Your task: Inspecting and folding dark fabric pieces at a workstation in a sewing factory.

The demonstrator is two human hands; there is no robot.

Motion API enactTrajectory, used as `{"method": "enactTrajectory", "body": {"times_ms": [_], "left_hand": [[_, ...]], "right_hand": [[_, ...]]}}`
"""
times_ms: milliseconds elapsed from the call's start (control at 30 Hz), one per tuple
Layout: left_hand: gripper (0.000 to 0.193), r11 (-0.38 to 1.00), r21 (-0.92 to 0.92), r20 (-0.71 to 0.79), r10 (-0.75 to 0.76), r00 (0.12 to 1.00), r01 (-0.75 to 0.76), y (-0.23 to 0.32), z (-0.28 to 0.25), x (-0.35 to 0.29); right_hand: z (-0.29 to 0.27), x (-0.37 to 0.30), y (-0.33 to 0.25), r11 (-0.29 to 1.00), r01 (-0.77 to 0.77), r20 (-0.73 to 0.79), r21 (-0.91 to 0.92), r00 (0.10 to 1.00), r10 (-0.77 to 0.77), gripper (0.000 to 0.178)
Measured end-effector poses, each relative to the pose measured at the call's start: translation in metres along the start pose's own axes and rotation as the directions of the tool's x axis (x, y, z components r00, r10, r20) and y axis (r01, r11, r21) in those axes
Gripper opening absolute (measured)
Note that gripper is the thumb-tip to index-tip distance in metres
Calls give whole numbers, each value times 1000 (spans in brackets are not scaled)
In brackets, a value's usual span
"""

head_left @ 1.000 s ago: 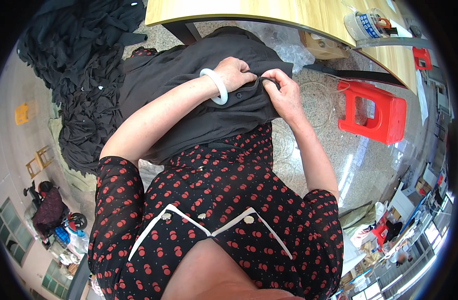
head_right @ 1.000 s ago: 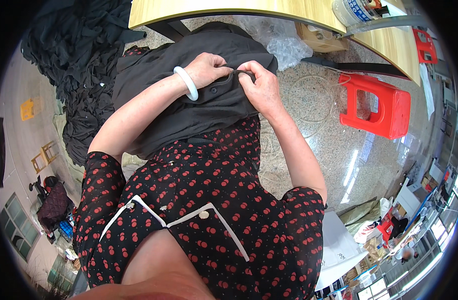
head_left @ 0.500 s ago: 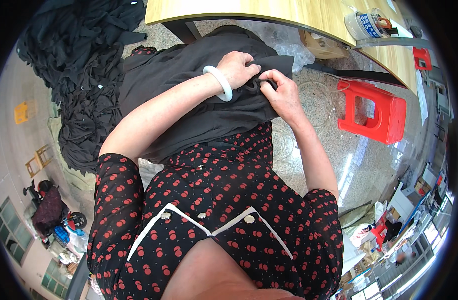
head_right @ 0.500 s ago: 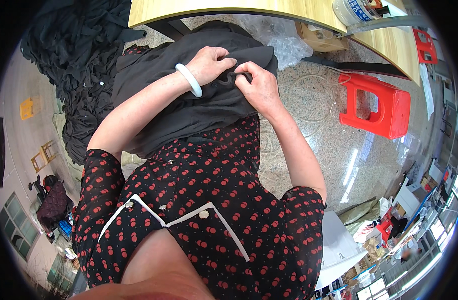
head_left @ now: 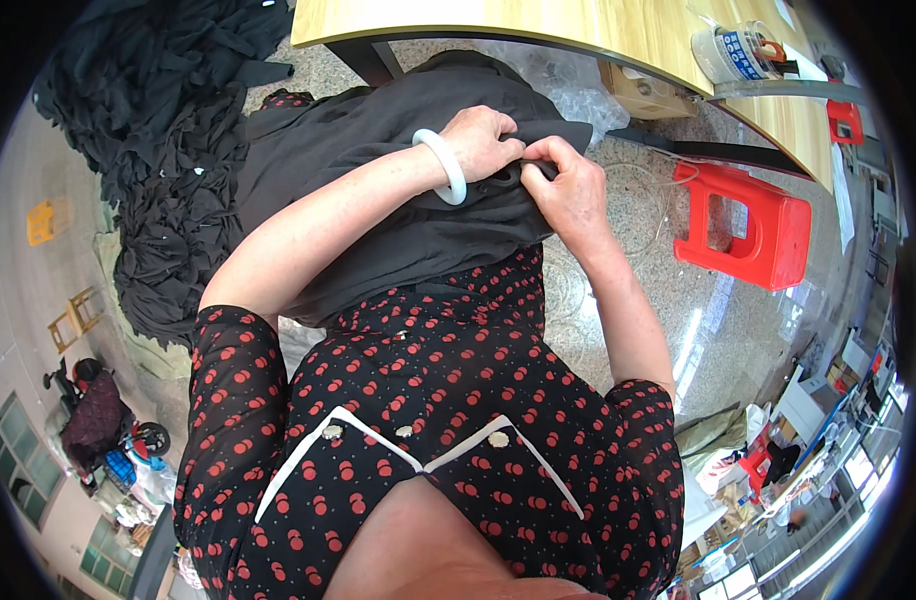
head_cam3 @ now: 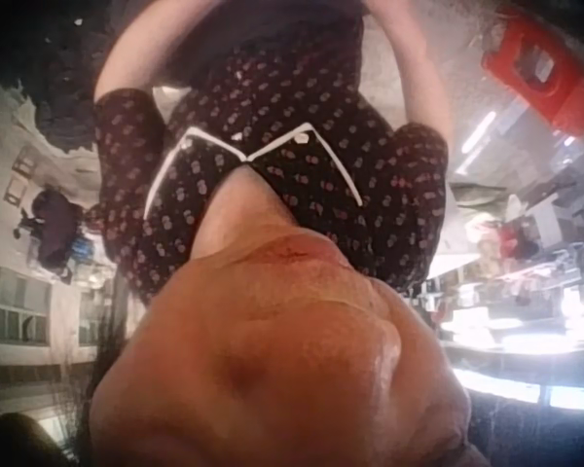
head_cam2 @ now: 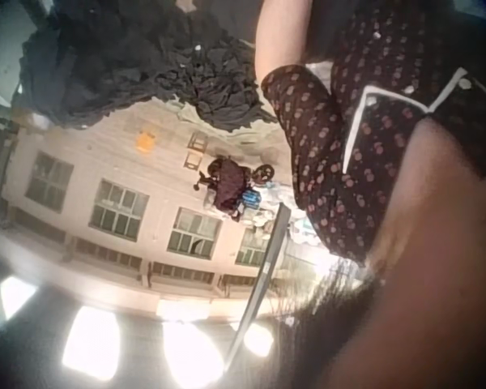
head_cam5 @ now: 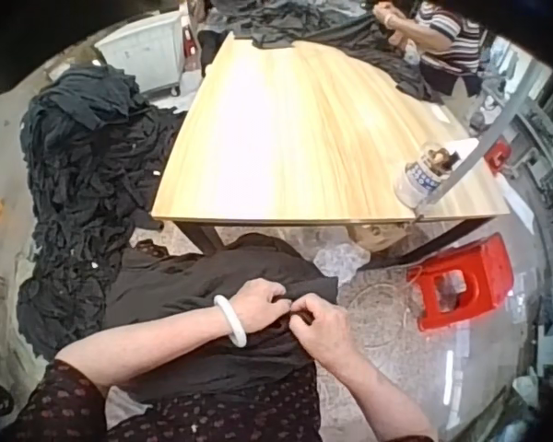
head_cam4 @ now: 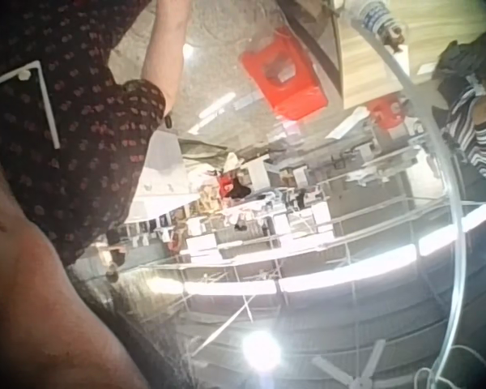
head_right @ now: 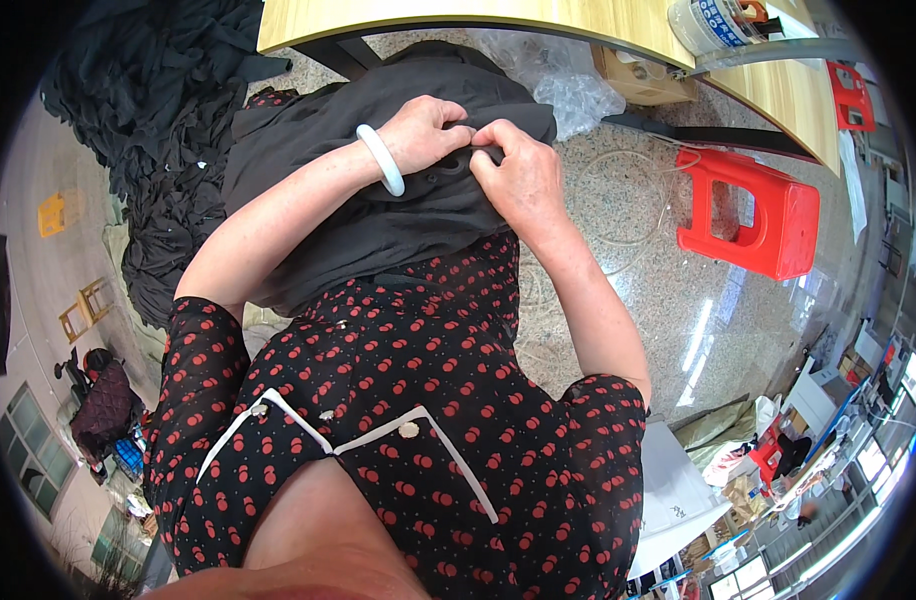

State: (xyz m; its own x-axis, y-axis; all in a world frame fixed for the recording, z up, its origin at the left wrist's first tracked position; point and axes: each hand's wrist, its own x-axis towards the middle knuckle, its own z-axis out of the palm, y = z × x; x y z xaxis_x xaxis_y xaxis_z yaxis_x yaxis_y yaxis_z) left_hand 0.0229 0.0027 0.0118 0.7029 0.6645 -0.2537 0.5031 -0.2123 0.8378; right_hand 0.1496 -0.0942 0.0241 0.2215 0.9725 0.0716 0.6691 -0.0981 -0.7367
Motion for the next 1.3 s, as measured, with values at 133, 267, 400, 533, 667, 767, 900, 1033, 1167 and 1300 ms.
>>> {"method": "enactTrajectory", "body": {"times_ms": [133, 267, 400, 533, 667, 767, 900, 1033, 1167, 1300], "left_hand": [[24, 1000, 27, 31, 8, 999, -9, -1, -2, 0], [23, 994, 81, -4, 77, 997, -76, 4, -1, -2], [24, 947, 258, -13, 201, 979, -191, 12, 2, -10], [21, 868, 390, -16, 340, 940, -308, 15, 2, -17], [19, 864, 397, 7, 336, 942, -311, 10, 3, -14], [17, 849, 414, -25, 371, 928, -328, 5, 8, -14], [13, 852, 388, -79, 410, 909, -351, 1, 9, -15], [11, 854, 319, -89, 459, 884, -411, -3, 4, -15], [10, 850, 244, -28, 487, 873, -467, -6, -4, -15], [12, 860, 115, 52, 495, 867, -498, -8, -13, -15]], "right_hand": [[0, -2, 0, 999, 16, -21, -44, 1000, -17, 13], [-2, -5, 0, 972, 137, -38, -191, 989, -146, 11], [-2, -7, -2, 960, 137, 6, -246, 990, -140, 11], [-2, -8, -3, 960, 143, 20, -242, 990, -143, 12], [1, -8, -2, 951, 153, 49, -268, 988, -145, 12], [2, -8, -1, 951, 155, 57, -269, 988, -144, 12], [2, -8, -2, 951, 178, 47, -255, 984, -171, 13], [1, -8, -3, 955, 180, 56, -234, 984, -172, 13], [0, -6, -2, 983, 177, 21, -54, 984, -176, 14], [-4, -4, -1, 986, 19, 104, 165, 994, -37, 14]]}}
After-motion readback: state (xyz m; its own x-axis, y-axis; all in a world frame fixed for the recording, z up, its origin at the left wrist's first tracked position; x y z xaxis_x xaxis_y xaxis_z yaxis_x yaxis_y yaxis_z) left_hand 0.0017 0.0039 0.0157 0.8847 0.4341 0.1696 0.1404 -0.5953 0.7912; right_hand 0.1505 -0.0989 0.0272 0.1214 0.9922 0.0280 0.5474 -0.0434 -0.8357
